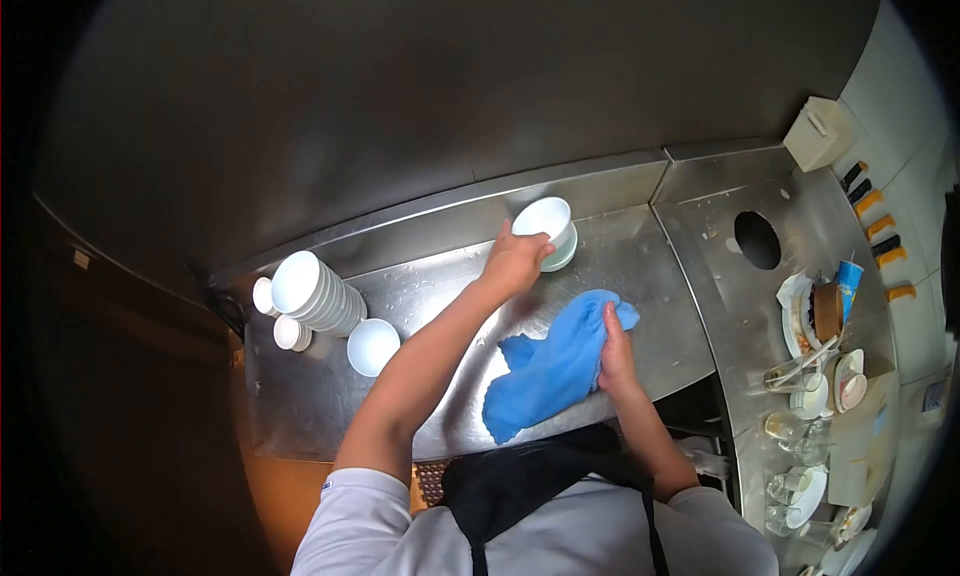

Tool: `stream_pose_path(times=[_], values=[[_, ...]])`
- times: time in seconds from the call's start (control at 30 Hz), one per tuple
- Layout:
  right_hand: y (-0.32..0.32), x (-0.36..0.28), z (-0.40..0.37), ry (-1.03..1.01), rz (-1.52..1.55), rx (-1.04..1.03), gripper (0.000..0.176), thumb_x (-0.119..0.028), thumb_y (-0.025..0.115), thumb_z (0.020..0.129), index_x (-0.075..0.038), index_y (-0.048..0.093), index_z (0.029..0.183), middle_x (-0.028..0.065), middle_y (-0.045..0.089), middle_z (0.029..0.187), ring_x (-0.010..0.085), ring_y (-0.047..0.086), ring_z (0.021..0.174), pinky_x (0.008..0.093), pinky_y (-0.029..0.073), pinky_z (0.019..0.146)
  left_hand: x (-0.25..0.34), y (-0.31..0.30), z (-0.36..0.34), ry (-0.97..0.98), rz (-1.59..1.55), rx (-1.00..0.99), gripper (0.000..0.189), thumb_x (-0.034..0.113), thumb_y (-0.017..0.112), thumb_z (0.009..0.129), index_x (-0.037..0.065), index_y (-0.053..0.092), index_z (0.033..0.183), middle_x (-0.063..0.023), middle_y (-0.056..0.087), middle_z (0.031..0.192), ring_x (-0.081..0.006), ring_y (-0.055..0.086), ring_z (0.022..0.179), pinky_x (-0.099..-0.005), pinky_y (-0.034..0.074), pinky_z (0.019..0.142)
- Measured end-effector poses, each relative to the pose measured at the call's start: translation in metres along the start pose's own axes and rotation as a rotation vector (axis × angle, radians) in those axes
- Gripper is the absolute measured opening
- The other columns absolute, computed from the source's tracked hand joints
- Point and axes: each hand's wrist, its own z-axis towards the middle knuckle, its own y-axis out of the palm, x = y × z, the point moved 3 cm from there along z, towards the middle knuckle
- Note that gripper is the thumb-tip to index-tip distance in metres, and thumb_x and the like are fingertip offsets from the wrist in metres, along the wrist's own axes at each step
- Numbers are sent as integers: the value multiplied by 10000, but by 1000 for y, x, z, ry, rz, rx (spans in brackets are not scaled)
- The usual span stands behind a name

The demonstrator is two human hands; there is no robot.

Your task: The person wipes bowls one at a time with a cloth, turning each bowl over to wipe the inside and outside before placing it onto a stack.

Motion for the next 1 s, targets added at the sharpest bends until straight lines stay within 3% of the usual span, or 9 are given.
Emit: stream_pose_path(times=[0.2,0.33,0.4,0.53,0.63,0.77,0.87,0.93,1.0], values=[[43,-5,-19,-744,-557,-147,426,-321,580,978,21,562,1232,140,588,1240,263,549,1175,400,412,1022,12,1,-84,-280,-1046,331,244,194,583,945,17,640,1103,-176,691,930,-264,665,828,-348,492,752],[120,-24,-26,-1134,-1205,-318,389,-280,606,945,2,604,1212,144,596,1238,269,562,1168,426,433,988,27,18,-150,-197,-735,183,196,90,554,975,-4,632,1128,-33,684,936,-77,582,835,-265,477,743],[123,-27,11,-515,-867,-441,408,-320,616,944,3,614,1193,112,648,1139,235,621,1057,393,486,903,31,7,-170,-349,-1099,-30,202,88,540,989,-7,617,1149,-29,679,985,-72,600,874,-253,485,777],[130,10,30,245,-98,-368,373,-372,573,983,-22,663,1077,62,696,899,168,655,853,313,519,758,42,-26,-188,-288,-1162,378,144,119,552,1004,4,637,1023,16,646,862,-57,560,758,-246,465,685],[142,67,-12,-465,-495,-356,324,-293,571,978,-21,617,1150,164,656,1054,265,628,1007,381,484,873,-9,1,-196,-297,-1092,649,199,103,554,987,-7,637,1131,-25,690,922,-73,591,802,-244,491,685],[163,67,-40,-1083,-969,-510,461,-262,605,925,-14,524,1305,254,513,1348,428,467,1264,457,349,1084,-33,-12,-228,-192,-923,357,191,-2,465,962,-41,605,1086,-24,644,903,-73,570,834,-244,471,734],[171,22,-25,-222,-886,-594,492,-344,616,944,13,546,1276,178,611,1220,279,579,1136,388,434,1014,-12,-47,-235,-258,-1148,164,206,41,497,984,-41,624,1123,-31,672,959,-91,591,877,-250,465,799],[159,20,-18,110,-274,-663,488,-388,628,950,-16,573,1261,91,642,1169,183,592,1078,343,468,969,-27,-54,-239,-10,-1385,186,313,90,537,982,-44,553,1264,-78,659,1115,-161,615,1025,-313,463,926],[156,19,-24,-88,-150,-638,444,-382,646,944,-45,601,1230,48,640,1138,155,588,1064,334,480,947,-29,-59,-222,22,-1636,248,436,152,558,984,-17,454,1372,-114,577,1271,-217,567,1160,-367,433,1005]])
